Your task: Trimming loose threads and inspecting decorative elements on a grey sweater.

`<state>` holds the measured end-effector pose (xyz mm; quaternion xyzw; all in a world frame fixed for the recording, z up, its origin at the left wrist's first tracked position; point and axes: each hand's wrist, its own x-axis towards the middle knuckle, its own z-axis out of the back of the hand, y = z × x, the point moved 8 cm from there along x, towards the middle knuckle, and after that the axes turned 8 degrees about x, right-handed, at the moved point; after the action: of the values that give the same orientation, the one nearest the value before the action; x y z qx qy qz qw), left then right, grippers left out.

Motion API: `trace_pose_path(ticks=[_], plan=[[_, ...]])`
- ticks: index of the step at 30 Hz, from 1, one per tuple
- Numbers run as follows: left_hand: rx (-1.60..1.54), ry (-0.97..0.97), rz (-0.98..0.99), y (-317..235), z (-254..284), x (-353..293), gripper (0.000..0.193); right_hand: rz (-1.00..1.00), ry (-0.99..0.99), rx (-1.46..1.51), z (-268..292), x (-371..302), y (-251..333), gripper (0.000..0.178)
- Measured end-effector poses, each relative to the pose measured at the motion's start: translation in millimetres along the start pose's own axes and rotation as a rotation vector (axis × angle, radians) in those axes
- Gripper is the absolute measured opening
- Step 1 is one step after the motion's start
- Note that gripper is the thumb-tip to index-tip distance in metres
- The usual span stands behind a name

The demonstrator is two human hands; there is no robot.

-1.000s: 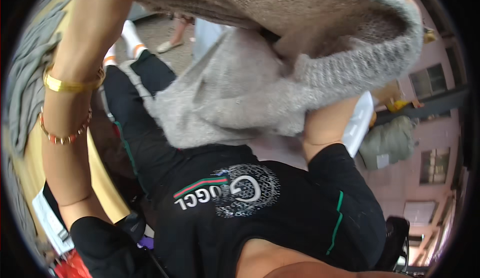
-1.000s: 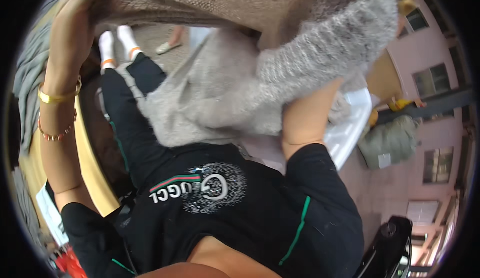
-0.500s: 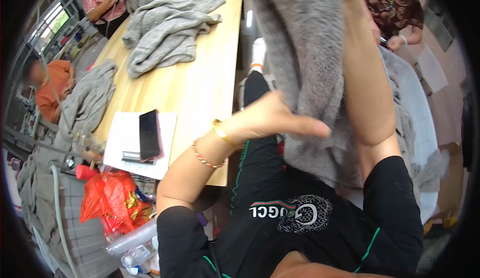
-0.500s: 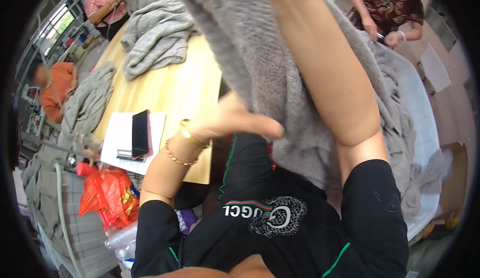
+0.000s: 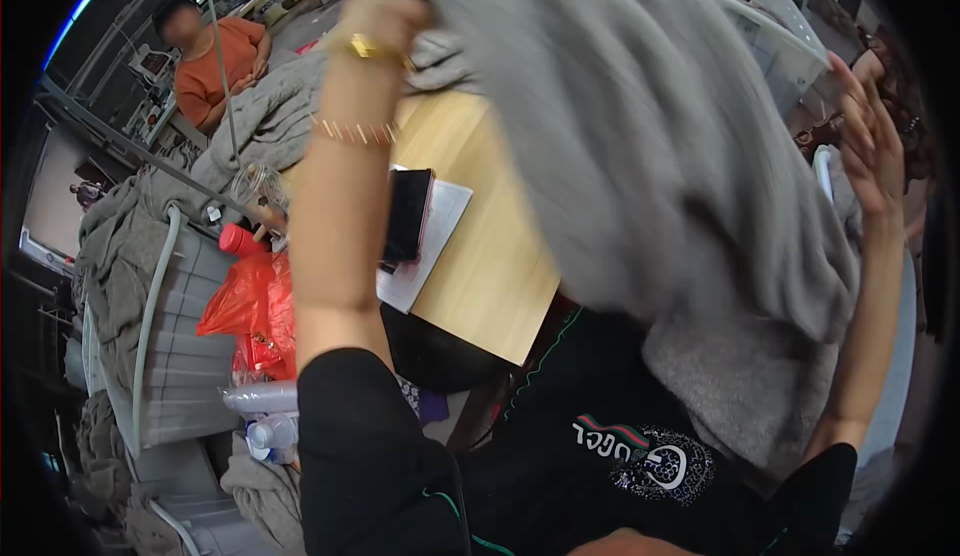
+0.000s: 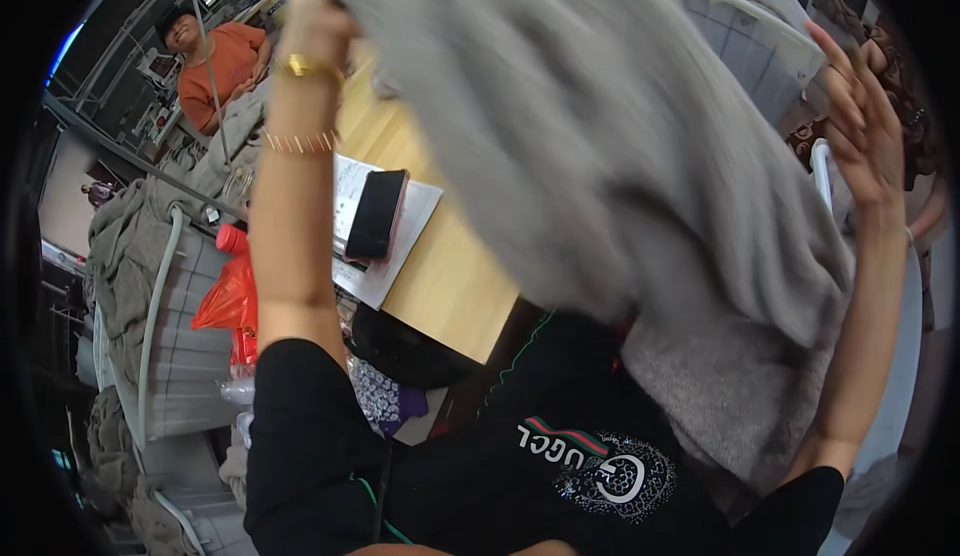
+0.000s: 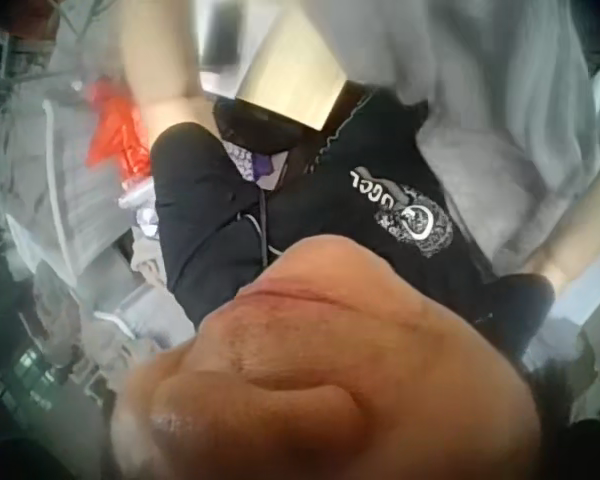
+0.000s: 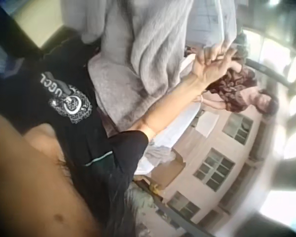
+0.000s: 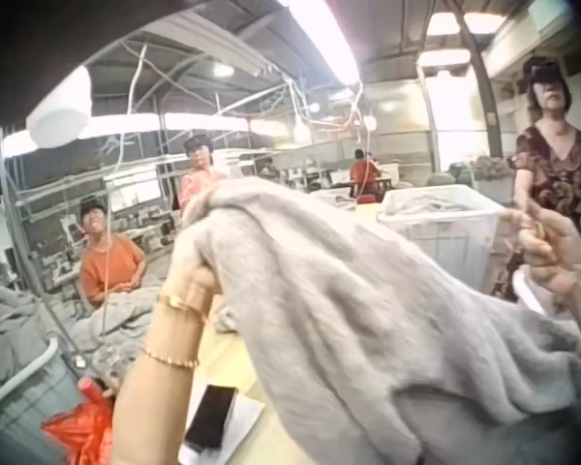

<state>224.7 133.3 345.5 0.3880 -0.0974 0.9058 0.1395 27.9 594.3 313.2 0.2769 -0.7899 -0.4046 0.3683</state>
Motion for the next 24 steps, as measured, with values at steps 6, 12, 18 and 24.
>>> trace_pose_path(ticks=[6,12,18,24], plan=[[-0.493,-0.256,0.996,100.5,-23.5,-30.8,0.067,0.016,-0.336,-0.146,86.2,-85.4,21.0,0.060],[-0.313,0.053,1.290,157.1,-119.0,-130.5,0.094,-0.180,-0.356,-0.289,102.7,-132.3,-20.8,0.056],[0.591,0.497,0.871,109.9,-102.4,-143.3,0.116,-0.408,-0.430,-0.359,132.0,-166.4,-60.4,0.044],[0.431,0.601,1.163,153.1,-116.0,-198.4,0.112,-0.521,-0.581,-0.394,174.4,-191.2,-97.0,0.044]])
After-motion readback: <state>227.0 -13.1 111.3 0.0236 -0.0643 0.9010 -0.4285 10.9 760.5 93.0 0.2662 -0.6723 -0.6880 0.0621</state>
